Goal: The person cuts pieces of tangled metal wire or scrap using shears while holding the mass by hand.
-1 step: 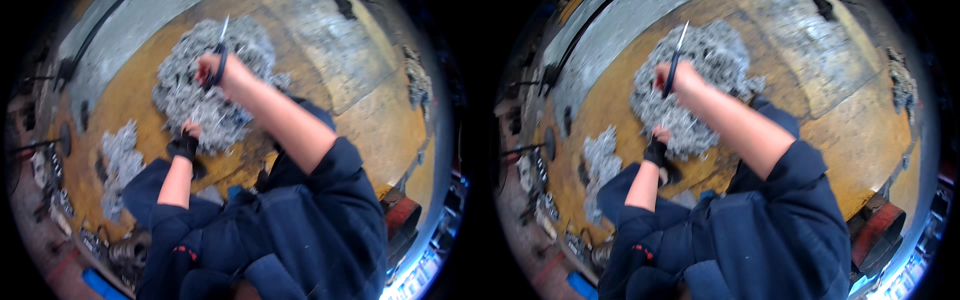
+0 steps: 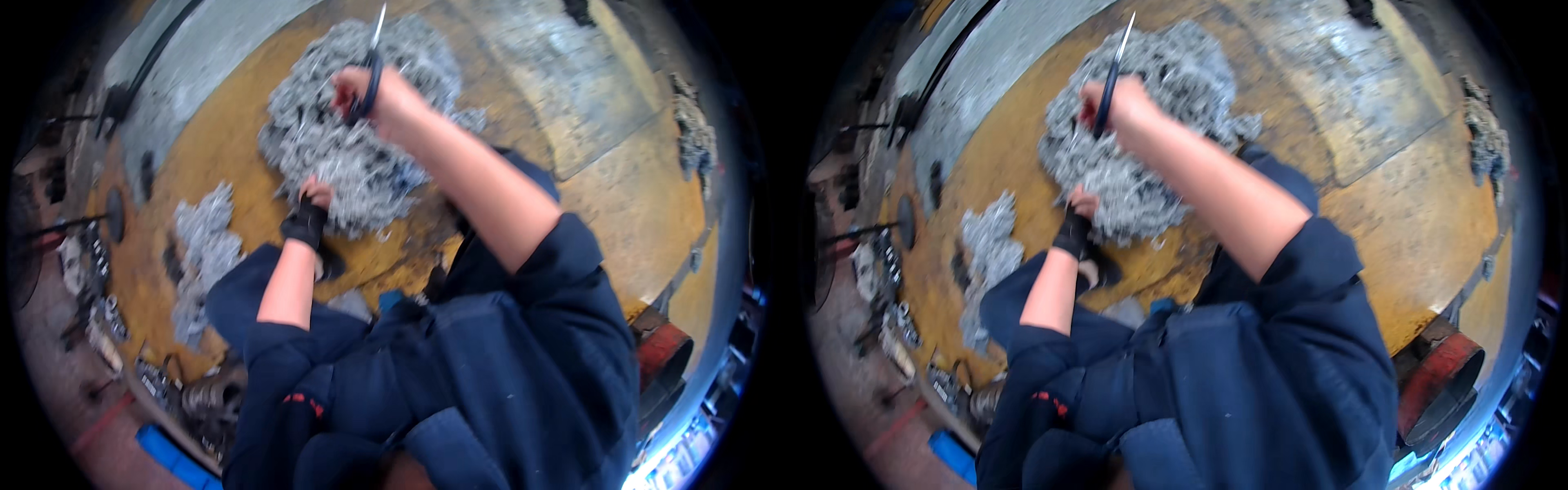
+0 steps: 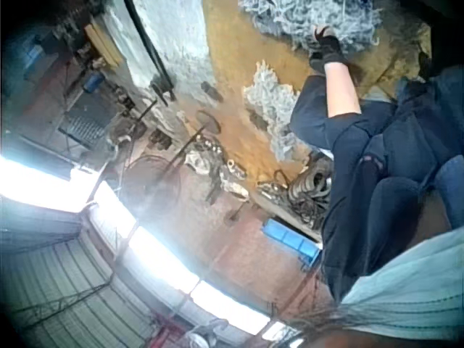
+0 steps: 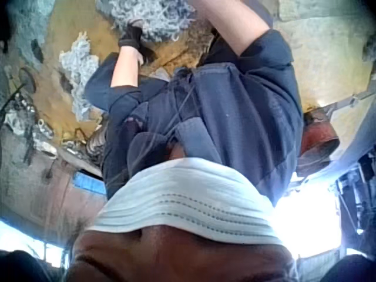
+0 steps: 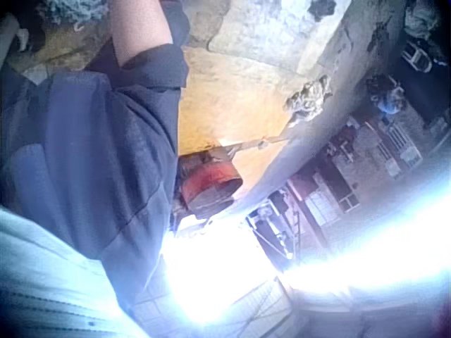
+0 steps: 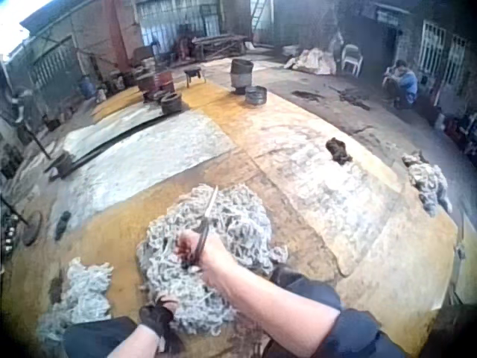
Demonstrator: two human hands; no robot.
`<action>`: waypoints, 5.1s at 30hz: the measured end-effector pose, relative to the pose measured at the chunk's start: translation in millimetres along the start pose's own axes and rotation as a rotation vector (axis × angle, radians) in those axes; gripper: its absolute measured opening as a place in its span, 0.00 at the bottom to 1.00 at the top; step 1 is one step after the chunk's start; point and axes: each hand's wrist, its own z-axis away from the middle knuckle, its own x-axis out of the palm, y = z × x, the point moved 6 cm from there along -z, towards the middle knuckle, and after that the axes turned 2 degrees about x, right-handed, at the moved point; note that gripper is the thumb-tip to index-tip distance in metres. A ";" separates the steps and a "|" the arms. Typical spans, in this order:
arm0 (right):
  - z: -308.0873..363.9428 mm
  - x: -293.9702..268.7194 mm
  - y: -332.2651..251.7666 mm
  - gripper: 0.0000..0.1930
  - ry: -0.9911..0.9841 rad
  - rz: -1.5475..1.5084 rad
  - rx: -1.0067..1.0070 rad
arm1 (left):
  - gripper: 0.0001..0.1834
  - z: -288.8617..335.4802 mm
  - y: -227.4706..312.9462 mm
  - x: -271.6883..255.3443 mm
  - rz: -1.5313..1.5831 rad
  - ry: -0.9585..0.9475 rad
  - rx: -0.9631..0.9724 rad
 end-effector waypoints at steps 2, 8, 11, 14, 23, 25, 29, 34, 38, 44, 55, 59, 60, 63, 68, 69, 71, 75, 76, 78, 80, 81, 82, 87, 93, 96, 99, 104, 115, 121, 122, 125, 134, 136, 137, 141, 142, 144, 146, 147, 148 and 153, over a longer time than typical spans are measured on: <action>2.1 12.7 -6.0 0.08 0.019 0.095 -0.066 | 0.17 19.3 25.0 43.6 -0.221 0.046 0.215; 16.6 2.0 -7.8 0.14 0.032 0.642 -0.161 | 0.08 73.8 25.7 213.2 -1.961 1.089 1.107; 10.5 -7.4 8.1 0.17 -0.014 0.752 -0.050 | 0.12 56.0 -31.8 272.7 -1.422 0.931 1.051; 13.4 13.4 25.7 0.25 -0.130 0.880 0.020 | 0.14 78.8 -7.2 294.6 -1.157 0.727 0.949; 5.5 68.0 94.4 0.49 -0.087 0.879 -0.305 | 0.13 41.0 26.1 283.0 -0.941 0.557 0.936; -7.2 58.6 96.6 0.44 0.074 0.894 -0.210 | 0.12 27.7 13.7 276.7 -1.340 0.491 0.917; -40.3 56.4 122.8 0.26 0.257 0.904 -0.219 | 0.23 13.6 -17.7 270.3 -0.913 0.221 0.856; -37.7 34.0 112.0 0.23 0.203 0.619 -0.219 | 0.11 5.7 31.5 254.3 -0.749 0.322 0.926; -21.4 35.3 50.7 0.18 0.228 0.835 -0.324 | 0.05 7.6 26.3 276.4 -0.723 0.312 1.021; -15.7 23.2 -11.8 0.20 0.240 0.658 -0.439 | 0.01 3.9 21.4 271.3 -0.874 0.298 0.891; -15.6 -11.9 -87.5 0.13 0.233 0.263 -0.636 | 0.12 27.1 4.3 308.9 -1.446 0.607 1.080; -4.2 -25.5 -107.5 0.15 0.166 0.200 -0.813 | 0.12 29.9 3.8 306.1 -1.597 0.675 1.086; -2.1 -31.0 -109.1 0.14 0.135 0.162 -0.807 | 0.13 29.1 2.4 303.2 -1.594 0.662 1.084; 8.5 -46.0 -115.9 0.12 0.124 0.100 -0.827 | 0.14 31.7 10.3 298.6 -1.674 0.704 1.036; 5.3 -88.6 -127.0 0.10 0.155 -0.106 -0.812 | 0.28 31.0 6.3 300.9 -1.881 0.856 1.134; 2.8 -94.2 -125.8 0.10 0.142 -0.123 -0.799 | 0.32 26.7 -1.5 303.1 -1.935 0.922 1.181; -5.0 -94.0 -121.9 0.12 0.094 -0.172 -0.760 | 0.37 22.0 -0.1 287.9 -1.907 0.962 1.007; -6.6 -71.0 -105.0 0.07 0.134 -0.215 -0.637 | 0.31 -25.3 -56.7 260.6 -1.572 0.783 0.746; -15.0 -68.6 -95.0 0.06 0.075 -0.280 -0.554 | 0.36 -38.4 -82.0 252.2 -1.434 0.711 0.501; -9.6 -43.0 -90.5 0.06 0.109 -0.151 -0.589 | 0.54 -55.3 -118.7 224.9 -0.982 0.425 0.131; 7.8 -18.9 -86.0 0.07 0.031 0.008 -0.614 | 0.52 -68.6 -144.8 216.9 -0.751 0.219 0.134; 15.6 -12.8 -82.5 0.07 -0.017 -0.014 -0.634 | 0.51 -77.4 -154.0 214.5 -0.635 0.116 0.127; 22.0 -3.2 -77.5 0.11 -0.069 -0.036 -0.650 | 0.49 -83.9 -154.0 209.5 -0.604 0.100 0.182; 59.8 42.2 -60.1 0.04 -0.155 0.840 -1.280 | 0.39 -98.0 -114.5 199.5 -0.259 0.042 0.288; 31.2 19.3 -44.9 0.04 -0.104 -0.108 -0.435 | 0.25 -76.4 -68.1 227.9 -0.698 -0.030 0.660; 18.4 -11.8 -41.4 0.05 0.081 -0.265 -0.314 | 0.14 -74.7 -83.9 256.6 -0.577 -0.018 0.785; 13.6 -25.9 -34.2 0.05 0.178 -0.372 -0.233 | 0.15 -76.0 -94.9 236.4 -0.658 0.095 0.683; 16.6 -25.2 -35.9 0.06 0.257 -0.380 -0.243 | 0.29 -66.6 -117.5 229.2 -0.716 0.001 0.605; 29.0 13.5 -10.8 0.12 0.030 0.193 -0.402 | 0.29 -48.0 -114.8 231.6 -0.672 0.227 0.436; 28.5 45.7 4.4 0.12 -0.042 0.224 -0.477 | 0.33 -39.8 -130.6 231.5 -0.652 0.148 0.459; 28.1 48.0 14.7 0.12 -0.071 0.188 -0.415 | 0.34 -39.1 -134.3 239.7 -0.658 0.129 0.475; 32.3 65.7 35.9 0.15 -0.064 0.479 -0.552 | 0.28 -32.7 -121.6 238.0 -0.592 0.066 0.512; 30.9 55.1 72.5 0.22 -0.221 0.753 -0.230 | 0.16 -1.1 -104.4 190.7 -0.556 0.185 0.491; 32.4 51.1 70.8 0.24 -0.242 0.753 -0.193 | 0.17 9.1 -105.0 193.4 -0.636 0.181 0.510; 33.7 50.7 67.4 0.25 -0.249 0.756 -0.181 | 0.18 11.6 -104.9 193.0 -0.642 0.241 0.539; 39.1 42.8 65.1 0.26 -0.322 0.638 -0.133 | 0.19 19.0 -102.5 190.6 -0.653 0.301 0.542; 42.3 44.7 60.4 0.27 -0.326 0.507 -0.107 | 0.19 23.2 -98.4 186.5 -0.610 0.245 0.499; 38.5 38.7 55.0 0.26 -0.245 0.511 -0.026 | 0.22 36.1 -84.4 176.0 -0.615 0.097 0.428; 31.9 20.7 46.6 0.28 -0.118 0.543 -0.008 | 0.22 46.3 -64.2 163.9 -0.841 0.125 0.481; 25.5 12.3 49.4 0.32 -0.041 0.644 0.002 | 0.22 52.0 -54.6 162.0 -0.955 0.137 0.509; 23.2 2.2 57.7 0.32 0.016 0.597 0.058 | 0.25 46.0 -57.4 164.7 -0.799 0.050 0.401; 41.2 -6.7 110.2 0.36 0.114 0.252 0.651 | 0.27 17.6 -85.6 188.0 -0.681 0.108 0.344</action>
